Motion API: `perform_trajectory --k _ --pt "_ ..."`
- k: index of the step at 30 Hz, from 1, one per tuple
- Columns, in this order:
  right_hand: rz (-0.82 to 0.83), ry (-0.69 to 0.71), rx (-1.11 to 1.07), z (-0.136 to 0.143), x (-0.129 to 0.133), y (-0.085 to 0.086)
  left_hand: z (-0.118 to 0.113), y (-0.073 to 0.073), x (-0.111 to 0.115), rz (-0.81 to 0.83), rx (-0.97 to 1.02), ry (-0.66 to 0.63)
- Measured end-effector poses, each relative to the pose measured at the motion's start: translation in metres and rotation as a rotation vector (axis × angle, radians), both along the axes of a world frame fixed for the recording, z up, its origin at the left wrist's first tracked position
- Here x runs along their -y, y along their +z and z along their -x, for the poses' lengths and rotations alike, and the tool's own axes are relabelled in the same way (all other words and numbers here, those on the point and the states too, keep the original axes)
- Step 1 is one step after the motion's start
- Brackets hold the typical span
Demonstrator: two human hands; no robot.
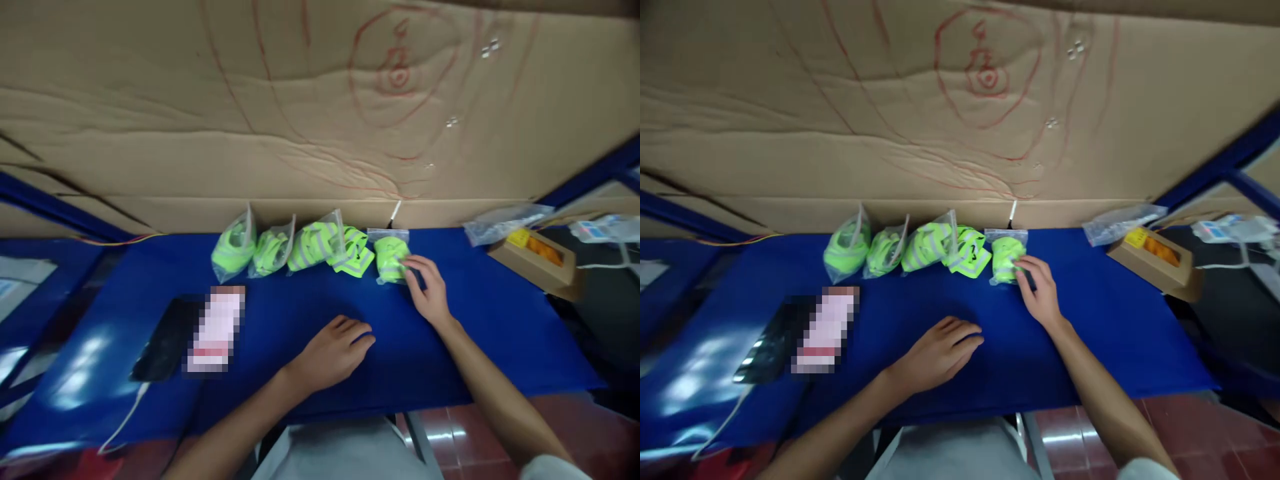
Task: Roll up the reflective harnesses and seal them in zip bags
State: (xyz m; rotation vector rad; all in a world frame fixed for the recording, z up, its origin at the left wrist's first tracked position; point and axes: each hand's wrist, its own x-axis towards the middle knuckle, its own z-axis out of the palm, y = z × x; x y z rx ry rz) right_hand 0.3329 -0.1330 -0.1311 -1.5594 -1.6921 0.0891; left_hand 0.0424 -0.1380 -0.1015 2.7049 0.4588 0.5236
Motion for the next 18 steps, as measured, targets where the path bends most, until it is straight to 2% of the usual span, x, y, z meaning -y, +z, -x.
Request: perform_trajectory --k 3,6,8,11,13,14,16,18 --pt "0.001 0.006 0.0 0.002 0.002 -0.004 0.001 -0.015 -0.013 0.063 0.029 0.081" --pt "-0.024 -0.032 0.02 -0.008 0.0 0.0 0.008 -0.026 -0.023 0.12 0.05 0.155" --pt "-0.073 -0.146 0.068 -0.026 -0.003 0.006 0.014 -0.027 -0.027 0.152 0.066 0.202" --pt "-0.145 -0.391 0.165 -0.065 -0.004 0.012 0.018 -0.026 -0.029 0.178 0.083 0.239" --pt "-0.154 -0.469 0.177 -0.082 -0.001 0.015 0.018 -0.024 -0.028 0.182 0.081 0.245" --pt "-0.173 -0.476 0.176 -0.083 0.002 0.017 0.017 -0.024 -0.027 0.181 0.074 0.251" --pt "-0.226 -0.424 0.198 -0.066 0.008 0.022 0.014 -0.024 -0.024 0.174 0.059 0.269" --pt "-0.238 -0.257 0.279 -0.03 0.007 0.03 0.012 -0.026 -0.023 0.171 0.052 0.29"
